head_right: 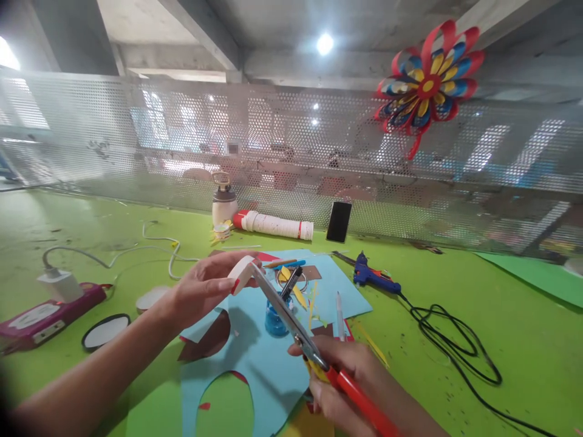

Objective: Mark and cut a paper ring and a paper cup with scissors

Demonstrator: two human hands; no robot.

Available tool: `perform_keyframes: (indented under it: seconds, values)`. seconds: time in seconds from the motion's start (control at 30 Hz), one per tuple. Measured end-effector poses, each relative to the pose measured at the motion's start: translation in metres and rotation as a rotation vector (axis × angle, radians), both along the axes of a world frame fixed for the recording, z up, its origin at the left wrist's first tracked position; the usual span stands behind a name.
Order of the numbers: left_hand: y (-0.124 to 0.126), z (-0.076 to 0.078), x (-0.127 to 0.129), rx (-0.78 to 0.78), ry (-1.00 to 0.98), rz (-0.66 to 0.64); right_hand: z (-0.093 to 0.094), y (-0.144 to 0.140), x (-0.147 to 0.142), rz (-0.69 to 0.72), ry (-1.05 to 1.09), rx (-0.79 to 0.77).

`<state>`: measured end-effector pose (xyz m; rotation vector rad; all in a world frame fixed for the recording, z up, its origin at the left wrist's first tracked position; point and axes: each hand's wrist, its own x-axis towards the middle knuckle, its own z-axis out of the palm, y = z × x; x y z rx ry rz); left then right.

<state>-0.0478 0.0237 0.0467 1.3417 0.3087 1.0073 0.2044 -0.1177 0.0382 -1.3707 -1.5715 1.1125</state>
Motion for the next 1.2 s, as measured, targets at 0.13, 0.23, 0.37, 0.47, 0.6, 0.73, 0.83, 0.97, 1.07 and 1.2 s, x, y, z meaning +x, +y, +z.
perform_keyframes:
  seconds: [0.13, 0.23, 0.37, 0.47, 0.6, 0.73, 0.83, 0.97, 1.07, 1.2]
  values:
    - [-0.002, 0.001, 0.004, -0.002, -0.052, 0.066, -0.023, 0.015, 0.003, 0.035, -0.07, -0.021]
    - [-0.004, 0.001, 0.007, 0.003, -0.053, 0.087, -0.031, 0.022, 0.0, 0.002, -0.099, 0.03]
    - [-0.005, -0.002, 0.008, 0.007, -0.037, 0.113, -0.023, 0.021, -0.007, 0.015, -0.148, 0.093]
    - [-0.006, -0.002, 0.009, -0.016, -0.001, 0.137, -0.012, 0.019, -0.012, 0.015, -0.189, 0.145]
    - [-0.007, -0.001, 0.01, -0.018, 0.016, 0.187, -0.004, 0.018, -0.014, 0.05, -0.294, 0.273]
    - [-0.005, -0.003, 0.011, 0.058, 0.064, 0.33, -0.004, 0.02, -0.01, -0.028, -0.389, 0.336]
    - [-0.004, -0.007, 0.012, 0.123, 0.095, 0.413, -0.003, 0.021, -0.009, -0.06, -0.442, 0.369]
    - [-0.007, -0.007, 0.017, 0.095, 0.027, 0.365, -0.004, 0.018, -0.01, -0.006, -0.482, 0.381]
    - [-0.011, -0.004, 0.02, 0.05, 0.005, 0.333, -0.007, 0.017, -0.01, 0.005, -0.537, 0.401]
    - [-0.016, -0.001, 0.021, -0.01, 0.034, 0.374, -0.008, 0.016, -0.009, -0.045, -0.625, 0.4]
